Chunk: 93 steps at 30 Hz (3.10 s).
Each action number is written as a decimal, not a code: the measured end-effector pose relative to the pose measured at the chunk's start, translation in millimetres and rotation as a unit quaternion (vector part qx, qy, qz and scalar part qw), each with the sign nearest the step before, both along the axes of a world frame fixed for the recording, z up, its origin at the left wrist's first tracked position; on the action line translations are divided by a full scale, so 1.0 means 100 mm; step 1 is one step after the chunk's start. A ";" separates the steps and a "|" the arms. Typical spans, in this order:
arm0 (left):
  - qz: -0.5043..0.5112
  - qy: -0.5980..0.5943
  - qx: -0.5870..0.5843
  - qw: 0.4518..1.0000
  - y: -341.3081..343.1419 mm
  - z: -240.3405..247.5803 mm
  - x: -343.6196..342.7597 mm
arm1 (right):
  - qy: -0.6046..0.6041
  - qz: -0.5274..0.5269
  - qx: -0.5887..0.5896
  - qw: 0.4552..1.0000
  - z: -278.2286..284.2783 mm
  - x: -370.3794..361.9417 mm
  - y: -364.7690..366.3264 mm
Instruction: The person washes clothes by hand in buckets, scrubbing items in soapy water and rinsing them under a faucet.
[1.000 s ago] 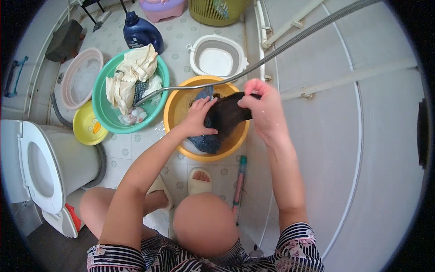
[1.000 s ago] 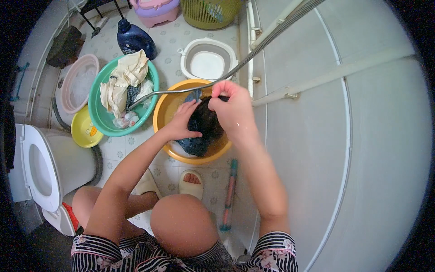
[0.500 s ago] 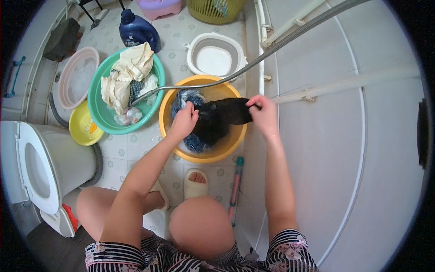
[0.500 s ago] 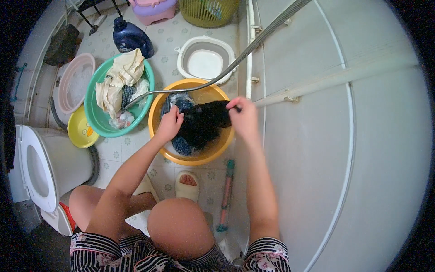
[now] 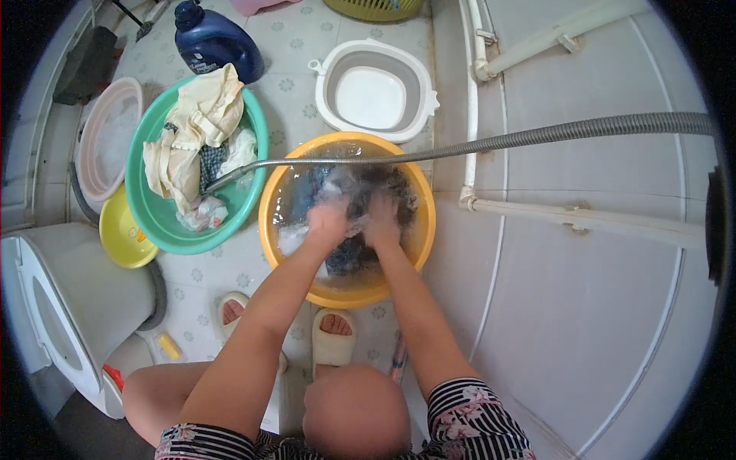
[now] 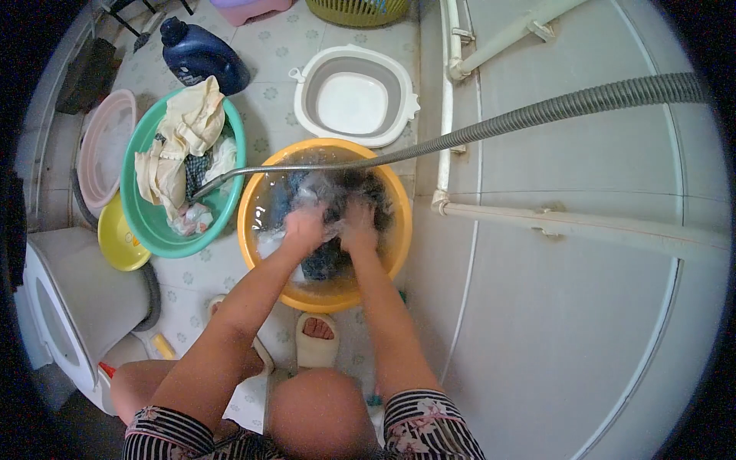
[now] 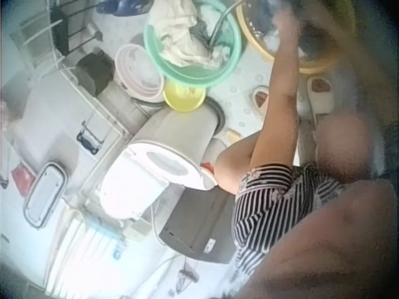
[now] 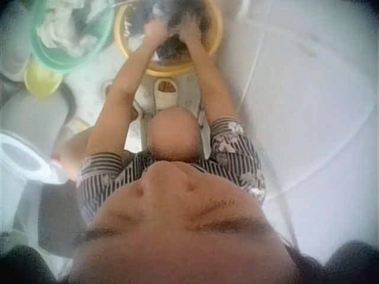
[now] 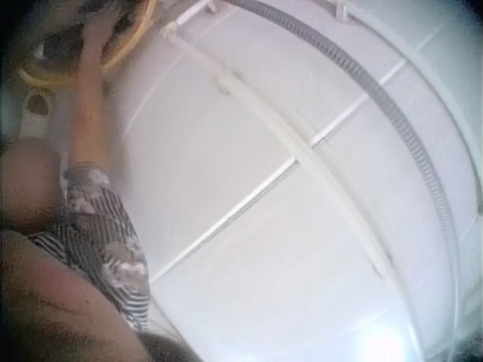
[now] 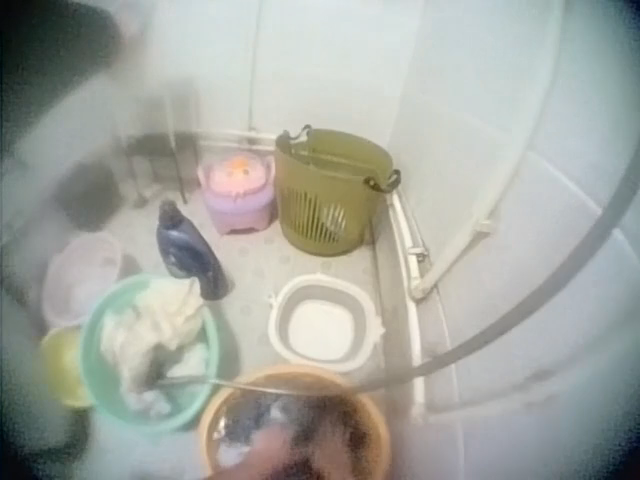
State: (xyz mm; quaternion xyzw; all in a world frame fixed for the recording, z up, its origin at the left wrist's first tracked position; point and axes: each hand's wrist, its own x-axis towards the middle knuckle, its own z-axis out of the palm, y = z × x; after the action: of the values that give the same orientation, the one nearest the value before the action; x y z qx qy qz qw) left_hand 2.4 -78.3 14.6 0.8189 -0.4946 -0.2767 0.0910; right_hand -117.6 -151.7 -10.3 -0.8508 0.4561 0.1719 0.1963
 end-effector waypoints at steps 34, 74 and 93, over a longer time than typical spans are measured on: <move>0.259 0.580 -0.438 0.637 0.20 1.83 -0.53 | -0.672 -0.442 0.420 0.419 2.00 -0.35 0.48; -0.015 -0.096 -0.058 0.994 0.61 0.47 0.28 | -0.088 -0.054 0.007 0.995 0.56 -0.02 0.92; 0.142 0.311 -0.272 0.900 0.31 1.15 -0.71 | -0.528 -0.479 0.536 0.453 0.33 -0.31 0.17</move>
State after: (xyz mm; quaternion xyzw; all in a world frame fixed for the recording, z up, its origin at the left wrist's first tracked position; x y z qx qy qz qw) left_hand -68.6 -47.3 129.1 0.6964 -0.3755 -0.3559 0.4974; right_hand -148.8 -134.2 22.6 -0.1525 0.4179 -0.2210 0.8679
